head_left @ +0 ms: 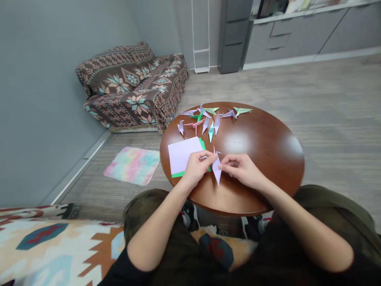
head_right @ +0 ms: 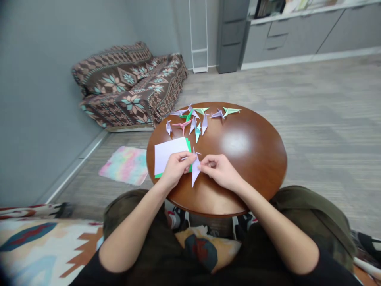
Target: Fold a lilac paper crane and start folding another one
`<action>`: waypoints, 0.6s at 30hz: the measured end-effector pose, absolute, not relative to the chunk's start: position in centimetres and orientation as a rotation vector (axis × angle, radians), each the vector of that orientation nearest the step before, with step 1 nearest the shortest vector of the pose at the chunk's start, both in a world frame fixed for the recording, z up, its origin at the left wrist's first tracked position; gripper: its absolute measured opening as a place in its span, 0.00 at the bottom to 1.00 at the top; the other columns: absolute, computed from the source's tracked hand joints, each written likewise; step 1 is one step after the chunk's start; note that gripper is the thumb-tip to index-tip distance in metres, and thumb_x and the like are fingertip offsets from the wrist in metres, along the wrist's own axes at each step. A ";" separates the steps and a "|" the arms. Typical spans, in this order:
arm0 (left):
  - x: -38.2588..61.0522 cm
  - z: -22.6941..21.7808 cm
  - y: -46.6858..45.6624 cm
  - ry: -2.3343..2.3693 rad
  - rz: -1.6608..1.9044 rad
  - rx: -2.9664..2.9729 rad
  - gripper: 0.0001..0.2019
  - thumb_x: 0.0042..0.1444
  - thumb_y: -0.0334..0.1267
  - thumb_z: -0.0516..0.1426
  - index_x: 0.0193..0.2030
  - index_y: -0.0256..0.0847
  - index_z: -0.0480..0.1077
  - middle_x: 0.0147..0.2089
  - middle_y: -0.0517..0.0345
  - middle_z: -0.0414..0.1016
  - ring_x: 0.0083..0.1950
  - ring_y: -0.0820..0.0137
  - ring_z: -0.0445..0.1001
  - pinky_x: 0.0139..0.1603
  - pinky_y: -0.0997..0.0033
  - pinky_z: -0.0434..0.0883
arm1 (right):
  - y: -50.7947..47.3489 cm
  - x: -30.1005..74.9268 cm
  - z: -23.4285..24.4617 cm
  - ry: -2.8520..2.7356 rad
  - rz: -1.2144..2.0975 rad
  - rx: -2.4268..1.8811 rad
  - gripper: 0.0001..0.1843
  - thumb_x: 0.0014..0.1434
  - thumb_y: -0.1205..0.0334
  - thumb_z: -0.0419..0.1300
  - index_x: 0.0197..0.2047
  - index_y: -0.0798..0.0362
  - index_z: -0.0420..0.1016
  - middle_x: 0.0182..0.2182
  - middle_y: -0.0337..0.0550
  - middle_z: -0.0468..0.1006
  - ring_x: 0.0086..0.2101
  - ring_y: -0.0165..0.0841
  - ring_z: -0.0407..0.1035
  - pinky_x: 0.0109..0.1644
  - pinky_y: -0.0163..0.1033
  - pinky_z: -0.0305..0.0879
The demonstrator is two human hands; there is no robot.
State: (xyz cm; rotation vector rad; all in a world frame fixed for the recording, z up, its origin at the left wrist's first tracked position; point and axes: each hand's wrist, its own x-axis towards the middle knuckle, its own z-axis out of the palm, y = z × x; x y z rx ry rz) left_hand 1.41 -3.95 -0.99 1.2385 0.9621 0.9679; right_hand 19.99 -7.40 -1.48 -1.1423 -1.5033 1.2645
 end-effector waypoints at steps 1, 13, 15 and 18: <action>1.4 -1.0 -3.9 0.965 0.981 1.231 0.19 0.50 0.52 0.70 0.32 0.37 0.77 0.20 0.67 0.63 0.21 0.79 0.55 0.24 0.74 0.51 | -7.4 20.0 -1.5 -1.505 1.265 -1.146 0.12 0.56 0.53 0.71 0.30 0.53 0.81 0.21 0.35 0.73 0.23 0.29 0.61 0.29 0.37 0.56; 1.2 -1.3 -3.6 1.014 1.058 1.288 0.13 0.54 0.46 0.67 0.35 0.37 0.75 0.19 0.66 0.64 0.21 0.78 0.61 0.23 0.76 0.57 | -7.6 19.8 -2.2 -1.575 1.247 -1.188 0.10 0.57 0.56 0.69 0.31 0.54 0.80 0.22 0.37 0.76 0.24 0.30 0.65 0.29 0.36 0.59; 1.2 -1.3 -3.5 1.010 1.058 1.293 0.13 0.56 0.46 0.66 0.36 0.37 0.75 0.20 0.66 0.65 0.21 0.78 0.61 0.23 0.77 0.58 | -7.6 19.8 -2.5 -1.561 1.227 -1.204 0.10 0.57 0.56 0.69 0.31 0.54 0.80 0.22 0.38 0.76 0.24 0.30 0.65 0.28 0.36 0.60; 1.2 -1.3 -3.5 1.004 1.055 1.295 0.15 0.59 0.49 0.64 0.39 0.37 0.75 0.23 0.65 0.68 0.22 0.78 0.64 0.23 0.77 0.61 | -7.4 19.9 -2.8 -1.501 1.159 -1.255 0.12 0.58 0.54 0.69 0.31 0.54 0.79 0.21 0.37 0.74 0.22 0.30 0.65 0.27 0.36 0.59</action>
